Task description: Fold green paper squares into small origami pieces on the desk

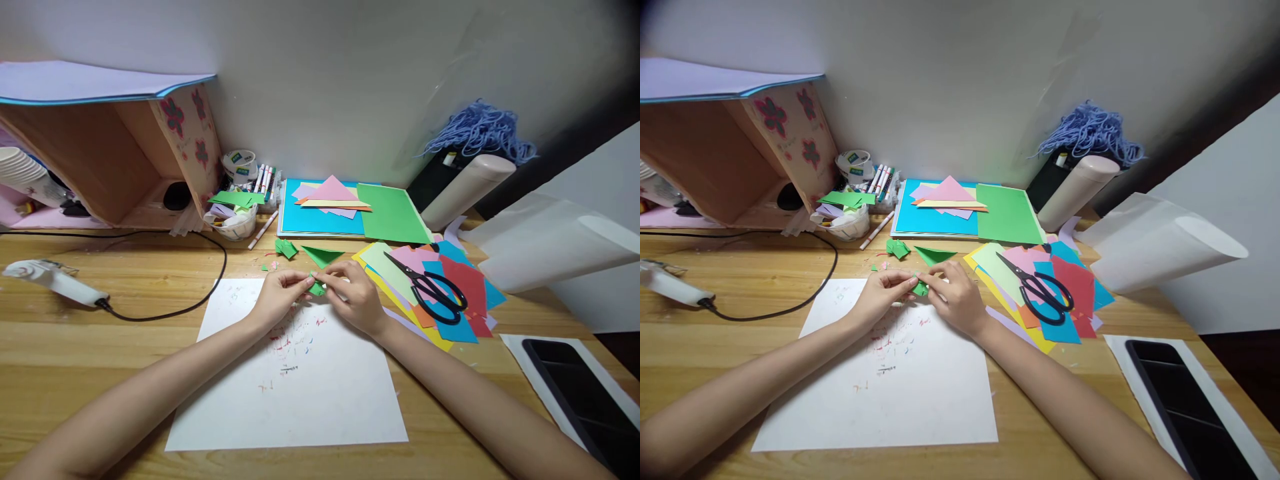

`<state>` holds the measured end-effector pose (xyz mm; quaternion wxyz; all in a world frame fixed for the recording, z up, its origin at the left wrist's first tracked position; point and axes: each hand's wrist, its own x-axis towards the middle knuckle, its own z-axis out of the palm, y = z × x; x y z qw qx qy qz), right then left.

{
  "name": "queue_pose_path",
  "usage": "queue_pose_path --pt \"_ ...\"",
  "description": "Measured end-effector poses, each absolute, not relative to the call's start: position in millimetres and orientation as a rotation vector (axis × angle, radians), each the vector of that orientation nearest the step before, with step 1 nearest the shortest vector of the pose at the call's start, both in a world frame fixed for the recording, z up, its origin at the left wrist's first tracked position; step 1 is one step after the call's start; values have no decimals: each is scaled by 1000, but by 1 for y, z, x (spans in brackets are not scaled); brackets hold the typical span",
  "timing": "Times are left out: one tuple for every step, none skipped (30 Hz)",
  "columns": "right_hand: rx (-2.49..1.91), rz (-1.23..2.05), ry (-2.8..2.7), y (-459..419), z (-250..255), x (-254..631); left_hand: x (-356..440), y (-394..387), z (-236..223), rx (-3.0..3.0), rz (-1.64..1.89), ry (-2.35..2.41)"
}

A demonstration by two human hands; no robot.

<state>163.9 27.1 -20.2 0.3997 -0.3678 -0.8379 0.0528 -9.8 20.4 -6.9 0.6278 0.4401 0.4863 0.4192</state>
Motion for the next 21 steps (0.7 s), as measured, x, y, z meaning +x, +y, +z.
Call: queue_pose_path --pt "-949 257 -2073 28 -19 164 -10 20 -8 1019 962 1120" --pt "-972 386 -2023 28 -19 164 -10 20 -8 1030 962 1125" --pt "-999 513 -1976 29 -18 164 -10 20 -9 1043 959 1131" --pt "-1029 633 -1938 31 -17 164 -10 20 -10 1058 954 1135" --pt "-1055 742 -1909 32 -16 164 -10 20 -10 1075 948 1140" --pt "-1078 836 -1887 33 -16 164 -10 20 -11 1095 944 1142" --pt "-1098 915 -1869 34 -16 164 -10 20 -11 1116 944 1142" --pt "-1111 985 -1854 35 -17 164 -10 19 -12 1137 946 1141" --pt "-1117 1046 -1835 36 -17 164 -10 19 -13 1155 950 1142" --pt "-1117 1097 -1815 37 -18 164 -10 19 -13 1169 953 1140" --pt "-1115 1138 -1795 37 -18 164 -10 19 -14 1179 955 1136" --pt "-1110 1171 -1778 38 -19 165 -10 19 -14 1185 959 1129" --pt "-1104 1196 -1763 38 -20 165 -10 19 -15 1187 963 1125" --pt "-1098 1216 -1753 38 -20 165 -10 19 -16 1189 967 1120" --pt "-1094 1230 -1747 38 -20 165 -10 19 -17 1191 969 1115" --pt "-1089 1239 -1746 38 -20 166 -10 19 -17 1192 971 1109" --pt "-1085 1243 -1746 39 -20 166 -10 18 -18 1194 971 1103" --pt "-1080 1244 -1749 39 -20 166 -10 18 -18 1194 970 1099" --pt "-1074 1242 -1752 39 -20 166 -10 18 -18 1194 968 1096" --pt "-1069 1238 -1754 39 -19 166 -10 18 -18 1192 968 1092" --pt "-1064 1235 -1755 39 -19 166 -10 18 -17 1190 967 1089"
